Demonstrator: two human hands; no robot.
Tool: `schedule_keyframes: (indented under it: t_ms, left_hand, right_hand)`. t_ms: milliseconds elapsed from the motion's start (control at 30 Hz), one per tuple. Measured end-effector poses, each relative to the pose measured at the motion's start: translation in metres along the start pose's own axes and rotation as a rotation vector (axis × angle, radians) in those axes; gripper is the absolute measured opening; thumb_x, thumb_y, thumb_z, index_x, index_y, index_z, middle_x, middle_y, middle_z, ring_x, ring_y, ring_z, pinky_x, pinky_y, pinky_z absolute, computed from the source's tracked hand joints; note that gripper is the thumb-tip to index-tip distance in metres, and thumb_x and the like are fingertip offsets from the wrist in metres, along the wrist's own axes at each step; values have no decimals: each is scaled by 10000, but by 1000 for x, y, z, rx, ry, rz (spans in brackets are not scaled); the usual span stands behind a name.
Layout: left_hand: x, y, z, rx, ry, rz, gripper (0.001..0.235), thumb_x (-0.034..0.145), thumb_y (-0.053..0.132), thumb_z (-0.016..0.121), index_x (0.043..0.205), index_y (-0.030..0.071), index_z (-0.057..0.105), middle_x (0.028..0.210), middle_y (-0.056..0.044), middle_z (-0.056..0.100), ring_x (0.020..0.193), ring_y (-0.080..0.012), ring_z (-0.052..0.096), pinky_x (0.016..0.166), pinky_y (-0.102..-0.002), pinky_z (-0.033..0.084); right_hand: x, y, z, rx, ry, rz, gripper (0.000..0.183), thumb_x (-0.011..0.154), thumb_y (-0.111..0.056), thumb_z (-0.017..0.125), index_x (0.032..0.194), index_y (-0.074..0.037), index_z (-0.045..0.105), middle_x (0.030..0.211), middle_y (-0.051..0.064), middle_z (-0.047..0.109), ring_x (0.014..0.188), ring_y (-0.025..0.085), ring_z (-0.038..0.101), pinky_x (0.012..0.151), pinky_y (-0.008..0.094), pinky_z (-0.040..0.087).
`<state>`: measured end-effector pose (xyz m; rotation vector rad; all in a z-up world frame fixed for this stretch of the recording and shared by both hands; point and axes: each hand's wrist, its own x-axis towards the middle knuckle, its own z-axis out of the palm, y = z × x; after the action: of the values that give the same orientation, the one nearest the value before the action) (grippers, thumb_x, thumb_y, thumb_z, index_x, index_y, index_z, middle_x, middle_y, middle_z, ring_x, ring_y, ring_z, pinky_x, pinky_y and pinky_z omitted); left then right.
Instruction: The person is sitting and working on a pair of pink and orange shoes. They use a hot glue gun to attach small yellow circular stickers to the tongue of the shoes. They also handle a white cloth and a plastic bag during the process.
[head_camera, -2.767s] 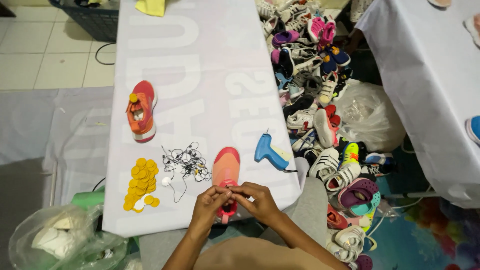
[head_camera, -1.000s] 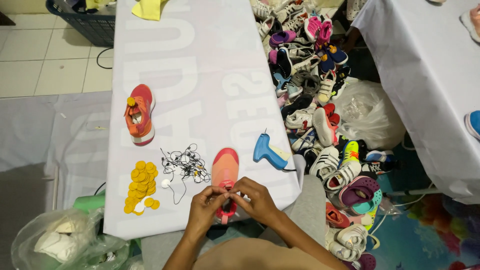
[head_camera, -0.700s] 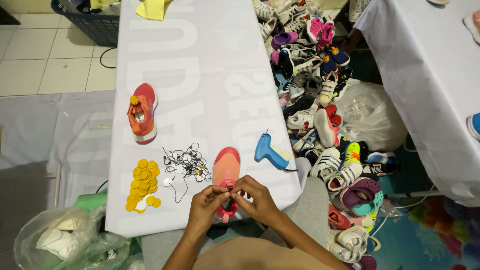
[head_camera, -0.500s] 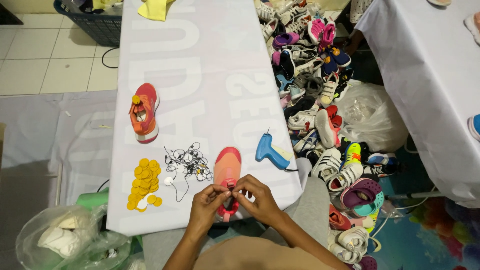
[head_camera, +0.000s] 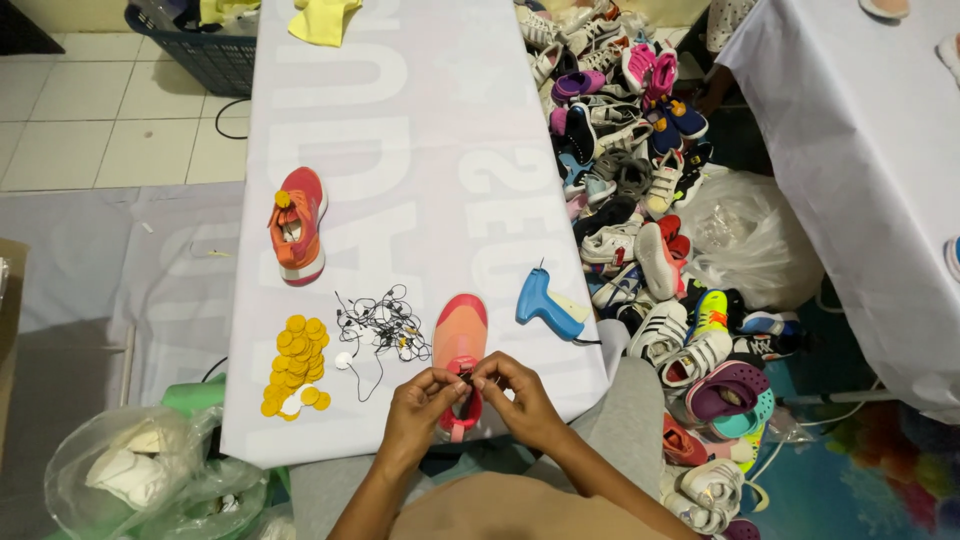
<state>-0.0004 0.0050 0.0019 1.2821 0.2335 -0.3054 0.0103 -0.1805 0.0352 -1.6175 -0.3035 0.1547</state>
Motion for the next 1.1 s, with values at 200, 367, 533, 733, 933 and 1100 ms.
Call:
schedule_keyframes:
  t_ms: [200, 367, 533, 733, 933, 1100]
  left_hand:
    - [0, 0, -2, 7, -28, 10, 95, 889, -13, 712, 980, -31, 732, 848, -118, 762, 754, -142, 676, 681, -241, 525]
    - [1, -3, -4, 22, -18, 28, 171, 871, -31, 718, 1032, -53, 772, 894, -131, 787, 785, -153, 700, 724, -248, 555]
    - [4, -8, -6, 14, -13, 19, 137, 880, -9, 714, 999, -45, 770, 884, -125, 777, 770, -142, 670, 702, -238, 519]
    - [8, -15, -11, -89, -49, 39, 123, 921, -31, 661, 1028, -52, 717, 917, -144, 753, 811, -163, 682, 772, -275, 563]
    - [5, -6, -6, -80, -50, 29, 143, 918, -9, 661, 1034, -62, 725, 910, -147, 754, 805, -168, 676, 768, -277, 559]
    - [4, 1, -2, -92, -35, 17, 121, 928, -19, 643, 1029, -38, 707, 961, -143, 763, 827, -154, 664, 767, -269, 550]
  right_hand:
    - [-1, 7, -1, 29, -30, 84, 39, 942, -35, 616, 967, -35, 646, 807, 21, 645, 683, 92, 559, 651, 227, 481]
    - [0, 3, 0, -35, -38, 65, 82, 924, -63, 649, 969, -17, 701, 808, 24, 688, 653, 80, 529, 614, 215, 441]
    - [3, -4, -1, -73, -20, 48, 57, 911, -67, 675, 909, -25, 714, 775, 10, 660, 647, 82, 510, 613, 218, 433]
    - [6, -6, -7, -138, -16, -33, 117, 906, -50, 663, 986, -43, 749, 990, 40, 694, 811, 129, 623, 694, 236, 466]
    - [7, -9, -7, -143, 7, -22, 120, 906, -68, 673, 969, -45, 771, 959, 44, 710, 796, 126, 625, 680, 236, 465]
    - [7, -10, -7, -137, 38, -53, 71, 891, -69, 703, 925, -50, 762, 964, 43, 704, 796, 116, 614, 672, 234, 469]
